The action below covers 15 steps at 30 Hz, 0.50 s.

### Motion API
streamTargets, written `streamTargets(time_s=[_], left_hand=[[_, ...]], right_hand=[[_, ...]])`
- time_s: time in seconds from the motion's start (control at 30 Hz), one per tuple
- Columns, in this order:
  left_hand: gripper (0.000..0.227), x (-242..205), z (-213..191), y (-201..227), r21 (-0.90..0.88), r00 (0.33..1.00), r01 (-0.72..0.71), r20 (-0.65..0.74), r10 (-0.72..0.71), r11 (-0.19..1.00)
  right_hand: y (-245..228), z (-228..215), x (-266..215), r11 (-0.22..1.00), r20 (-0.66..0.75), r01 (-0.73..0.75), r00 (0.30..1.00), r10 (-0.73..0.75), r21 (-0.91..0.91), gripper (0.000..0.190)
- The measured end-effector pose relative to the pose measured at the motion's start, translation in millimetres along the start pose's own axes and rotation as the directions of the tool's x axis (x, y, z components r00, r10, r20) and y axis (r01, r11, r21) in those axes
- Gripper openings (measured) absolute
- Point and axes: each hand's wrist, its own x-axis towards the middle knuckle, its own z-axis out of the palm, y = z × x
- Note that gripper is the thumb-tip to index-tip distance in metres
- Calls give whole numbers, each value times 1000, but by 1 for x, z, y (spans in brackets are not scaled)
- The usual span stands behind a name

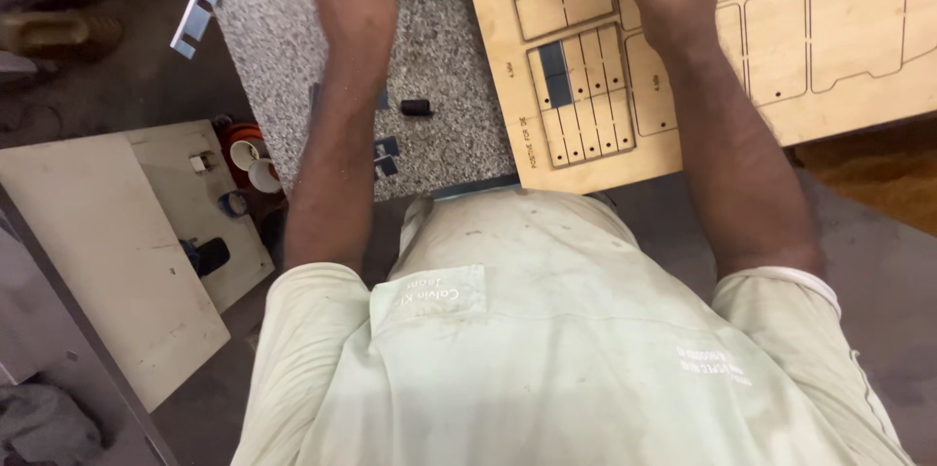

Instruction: The person places small dark rectangular components into slots on a wooden jig and uses a marker to draw lines on the jig. A second person briefly enters the frame to hand over additional components.

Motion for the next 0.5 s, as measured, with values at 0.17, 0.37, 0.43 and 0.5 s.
streamTargets(time_s=[0.17, 0.37, 0.43, 0.5], left_hand=[[18, -9, 27, 75, -237, 924, 191, 371, -93, 953], [9, -10, 36, 103, -247, 924, 72, 380, 28, 966], [8, -10, 38, 102, -143, 934, -48, 345, 95, 989], [11, -13, 39, 103, -68, 947, -163, 268, 176, 984]], right_hand=[[-1, 2, 0, 998, 47, 55, 997, -56, 34, 32], [-32, 13, 7, 993, 62, 112, 992, -110, -46, 9], [-38, 18, 8, 992, 59, 117, 992, -115, -43, 8], [-34, 17, 7, 992, 60, 125, 991, -124, -19, 10]])
